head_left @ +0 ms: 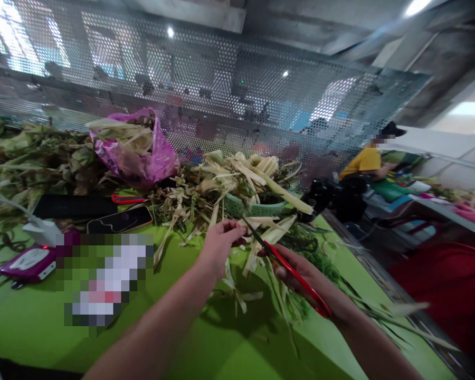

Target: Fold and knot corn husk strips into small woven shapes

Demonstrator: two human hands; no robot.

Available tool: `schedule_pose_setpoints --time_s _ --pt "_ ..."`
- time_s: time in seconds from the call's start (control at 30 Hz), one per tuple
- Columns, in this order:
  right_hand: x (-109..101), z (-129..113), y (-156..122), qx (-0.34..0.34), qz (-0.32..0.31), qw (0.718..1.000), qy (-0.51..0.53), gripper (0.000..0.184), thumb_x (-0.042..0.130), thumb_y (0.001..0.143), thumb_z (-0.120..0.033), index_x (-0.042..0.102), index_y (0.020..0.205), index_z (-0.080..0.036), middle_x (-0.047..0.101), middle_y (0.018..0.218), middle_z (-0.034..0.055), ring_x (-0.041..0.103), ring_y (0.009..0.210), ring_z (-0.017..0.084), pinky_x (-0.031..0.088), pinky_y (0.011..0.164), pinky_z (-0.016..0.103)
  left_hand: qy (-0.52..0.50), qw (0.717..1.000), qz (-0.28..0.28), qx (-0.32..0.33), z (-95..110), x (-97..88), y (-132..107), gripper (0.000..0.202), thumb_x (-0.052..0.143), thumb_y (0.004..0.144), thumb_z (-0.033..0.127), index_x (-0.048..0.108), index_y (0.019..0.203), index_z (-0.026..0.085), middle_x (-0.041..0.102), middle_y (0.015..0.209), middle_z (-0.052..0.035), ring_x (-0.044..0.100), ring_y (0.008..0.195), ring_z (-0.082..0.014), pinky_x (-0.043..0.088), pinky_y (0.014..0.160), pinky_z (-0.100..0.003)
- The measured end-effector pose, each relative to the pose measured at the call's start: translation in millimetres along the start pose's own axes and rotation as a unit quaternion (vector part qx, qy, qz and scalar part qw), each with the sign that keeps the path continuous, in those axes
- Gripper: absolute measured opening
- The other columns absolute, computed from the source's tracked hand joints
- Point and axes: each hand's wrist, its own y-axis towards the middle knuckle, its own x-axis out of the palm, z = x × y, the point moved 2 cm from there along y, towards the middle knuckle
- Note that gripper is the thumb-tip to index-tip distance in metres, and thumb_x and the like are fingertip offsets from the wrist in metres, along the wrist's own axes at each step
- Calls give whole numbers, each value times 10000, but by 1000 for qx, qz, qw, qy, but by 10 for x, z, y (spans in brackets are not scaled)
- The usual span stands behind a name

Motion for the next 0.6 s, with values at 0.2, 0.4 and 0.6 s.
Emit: schedule_pose_setpoints --time_s 0.2,0.4,0.6 --pt "-35 40 37 -8 8 1000 -18 533 568 789 -601 656 1130 -199 647 936 77 598 889 251 474 830 334 3 1000 -1 0 15 8 -1 178 752 607 231 608 653 138 587 645 8 513 558 -80 404 621 -234" --pt "-22 200 73 38 -7 999 -12 544 577 774 -611 649 1122 -199 534 638 -2 458 477 118 392 452 226 6 1000 -4 5 13 6 -12 179 756 602 233 611 648 139 590 657 6 510 567 -80 403 624 -233" --pt "3 267 80 68 14 997 -20 489 580 780 -567 631 1119 -218 500 586 -35 380 394 90 324 378 213 12 1000 2 4 65 6 -24 209 771 598 268 609 639 142 595 642 4 508 559 -80 404 635 -234"
